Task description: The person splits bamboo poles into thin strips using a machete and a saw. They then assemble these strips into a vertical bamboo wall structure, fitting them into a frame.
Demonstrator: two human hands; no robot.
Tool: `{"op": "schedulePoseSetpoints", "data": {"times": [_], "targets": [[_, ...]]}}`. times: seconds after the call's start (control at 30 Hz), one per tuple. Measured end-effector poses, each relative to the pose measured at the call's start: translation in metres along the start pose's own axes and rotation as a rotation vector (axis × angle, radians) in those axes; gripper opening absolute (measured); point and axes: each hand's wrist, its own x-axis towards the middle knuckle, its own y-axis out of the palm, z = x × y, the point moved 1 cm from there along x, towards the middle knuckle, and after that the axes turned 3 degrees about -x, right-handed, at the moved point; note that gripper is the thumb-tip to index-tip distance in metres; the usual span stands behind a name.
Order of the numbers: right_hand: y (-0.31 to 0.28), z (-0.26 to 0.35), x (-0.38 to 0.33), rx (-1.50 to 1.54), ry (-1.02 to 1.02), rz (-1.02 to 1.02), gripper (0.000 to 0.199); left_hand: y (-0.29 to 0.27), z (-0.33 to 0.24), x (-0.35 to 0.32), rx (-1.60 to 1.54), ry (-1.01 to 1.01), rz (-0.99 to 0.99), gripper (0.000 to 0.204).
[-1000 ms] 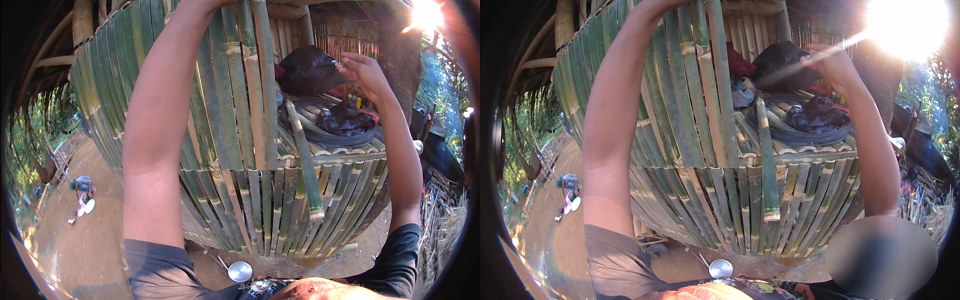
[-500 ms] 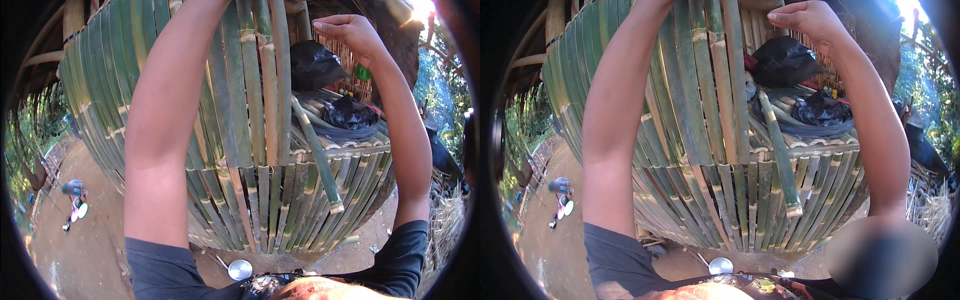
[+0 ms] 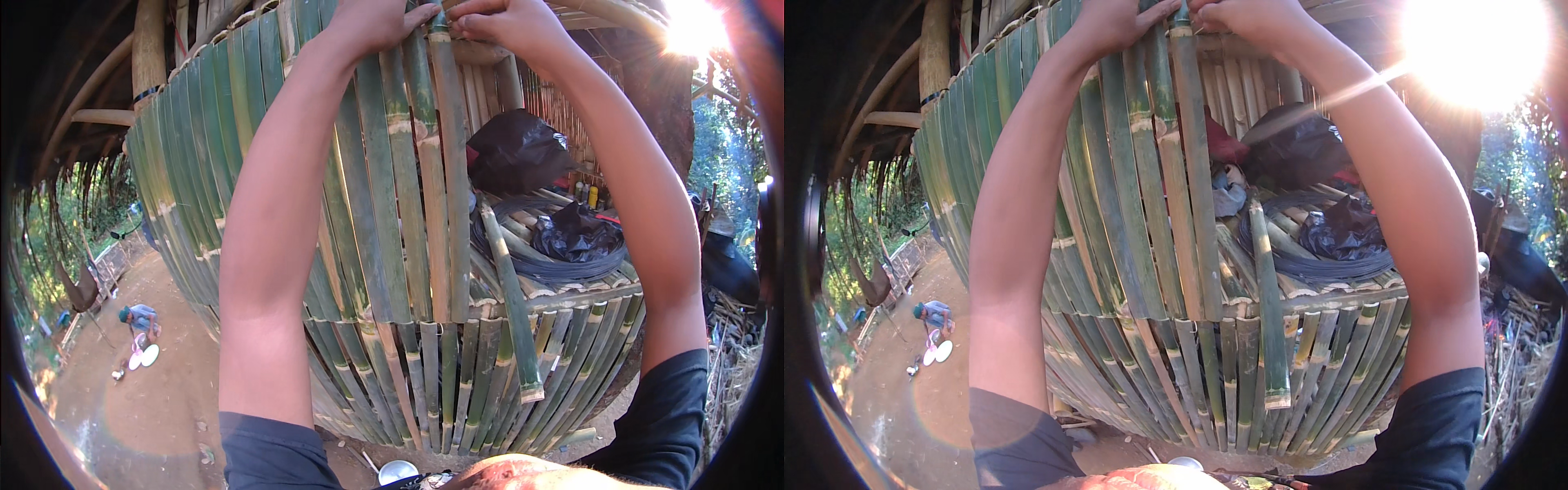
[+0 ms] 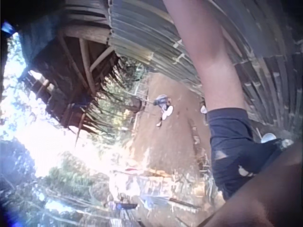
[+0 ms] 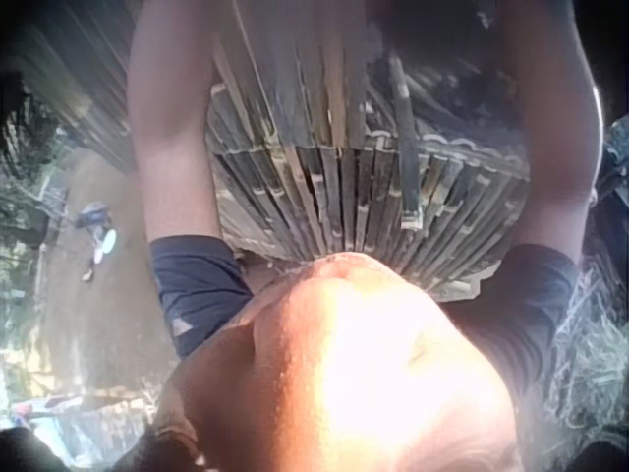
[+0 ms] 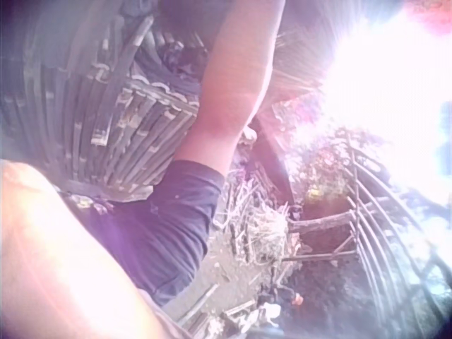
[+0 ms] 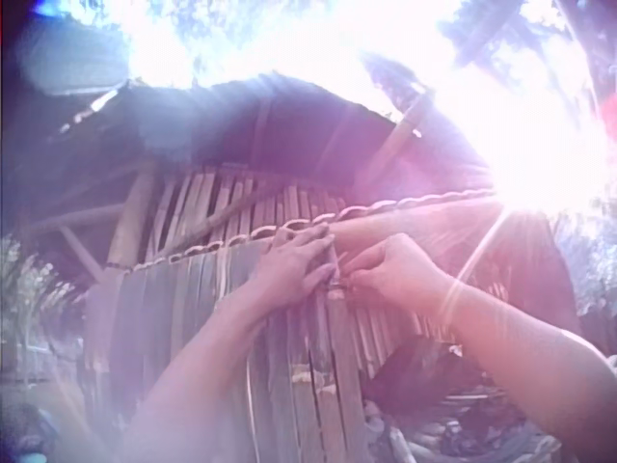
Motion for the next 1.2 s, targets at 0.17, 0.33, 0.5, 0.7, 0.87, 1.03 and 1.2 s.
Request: {"op": "schedulePoseSetpoints", "data": {"times": [0.17, 0.33, 0.5, 0.7, 0.87, 1.03, 1.2], "targets": [[-0.004, -0.005, 0.017, 0.075, 0.039, 0.131, 0.013, -0.008, -0.005, 0.005, 0.054, -0.004, 0.029, 0.054], [-0.005, -0.015, 0.02, 0.371, -0.009, 0.202, 0.016, -0.009, -0.009, 0.003, 0.036, 0.016, 0.033, 0.05], [-0.008, -0.021, 0.026, -0.128, -0.208, -0.062, 0.018, 0.0, 0.006, 0.003, 0.018, 0.093, 0.017, 0.053], [-0.016, -0.02, 0.04, -0.259, -0.519, -0.209, 0.019, -0.01, -0.012, 0.006, -0.078, -0.05, -0.034, 0.068], [-0.002, -0.022, 0.057, -0.109, -0.447, -0.269, 0.021, -0.008, -0.002, 0.003, -0.143, -0.005, -0.055, 0.076], [-0.006, -0.014, 0.078, -0.187, -0.451, -0.462, 0.019, -0.008, -0.001, 0.012, -0.3, -0.092, -0.094, 0.088], [0.005, -0.008, 0.075, -0.258, -0.417, -0.379, 0.017, -0.011, 0.005, 0.012, -0.434, -0.151, -0.068, 0.097]]}}
